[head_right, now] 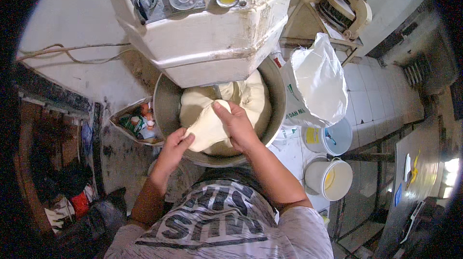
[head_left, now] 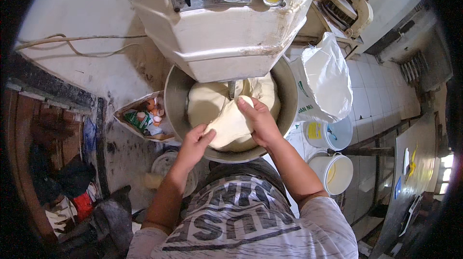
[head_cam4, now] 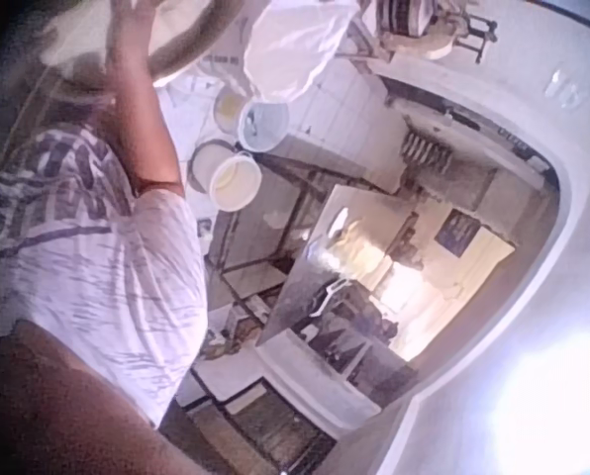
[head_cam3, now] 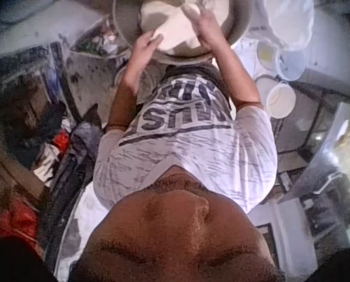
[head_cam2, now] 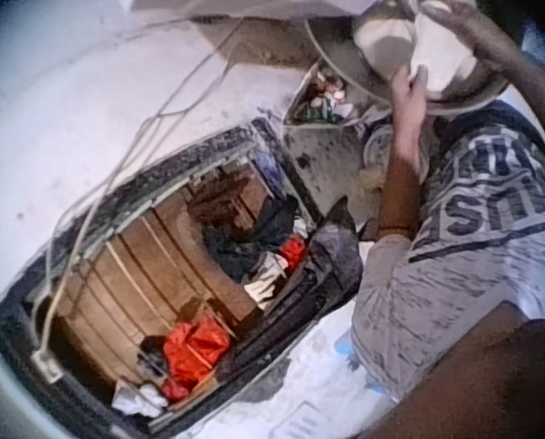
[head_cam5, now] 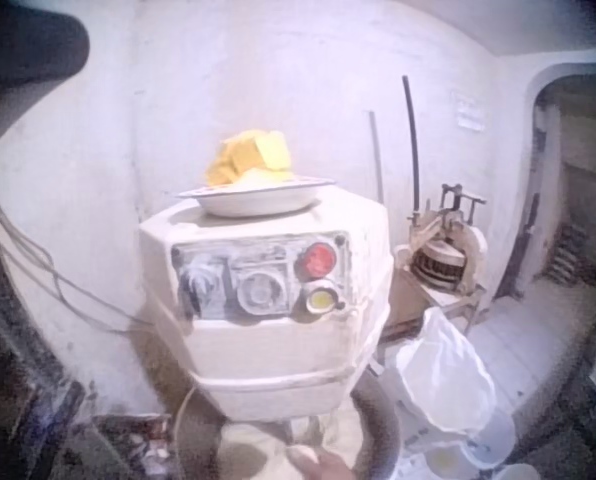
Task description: The person reaches into a large industrial mixing bowl, pulls a piece of dough from the main mass, and stretches it by hand to check its consistency.
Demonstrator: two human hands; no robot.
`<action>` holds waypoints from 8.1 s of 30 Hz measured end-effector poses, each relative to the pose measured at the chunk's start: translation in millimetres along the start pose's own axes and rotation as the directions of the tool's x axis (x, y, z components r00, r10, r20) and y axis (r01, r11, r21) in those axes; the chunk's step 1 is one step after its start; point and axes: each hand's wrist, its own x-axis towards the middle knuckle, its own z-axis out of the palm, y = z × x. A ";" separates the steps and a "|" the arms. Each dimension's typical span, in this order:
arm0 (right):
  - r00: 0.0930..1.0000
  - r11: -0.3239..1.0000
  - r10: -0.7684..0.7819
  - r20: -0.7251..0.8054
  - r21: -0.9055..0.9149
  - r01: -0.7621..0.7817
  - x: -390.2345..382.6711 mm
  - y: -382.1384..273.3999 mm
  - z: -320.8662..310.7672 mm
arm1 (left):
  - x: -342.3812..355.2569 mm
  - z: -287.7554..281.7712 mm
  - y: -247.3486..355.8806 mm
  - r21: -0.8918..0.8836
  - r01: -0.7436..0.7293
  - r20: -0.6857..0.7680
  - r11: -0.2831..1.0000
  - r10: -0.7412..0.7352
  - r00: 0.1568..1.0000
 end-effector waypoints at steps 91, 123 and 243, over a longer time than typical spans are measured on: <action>0.774 0.677 0.365 0.517 -0.718 0.161 -22.0 -8.3 8.9 | 5.4 -12.5 11.8 0.080 0.060 0.267 0.995 -0.079 0.960; 0.946 0.961 0.219 0.239 0.114 -0.252 -15.5 -20.4 -12.6 | -1.5 -32.2 -14.6 -0.399 0.249 0.233 0.882 -0.164 0.958; 0.751 0.594 0.526 0.398 -0.804 0.010 -12.7 -47.5 20.8 | 7.0 -10.4 14.1 -0.304 0.361 0.501 0.882 -0.174 0.848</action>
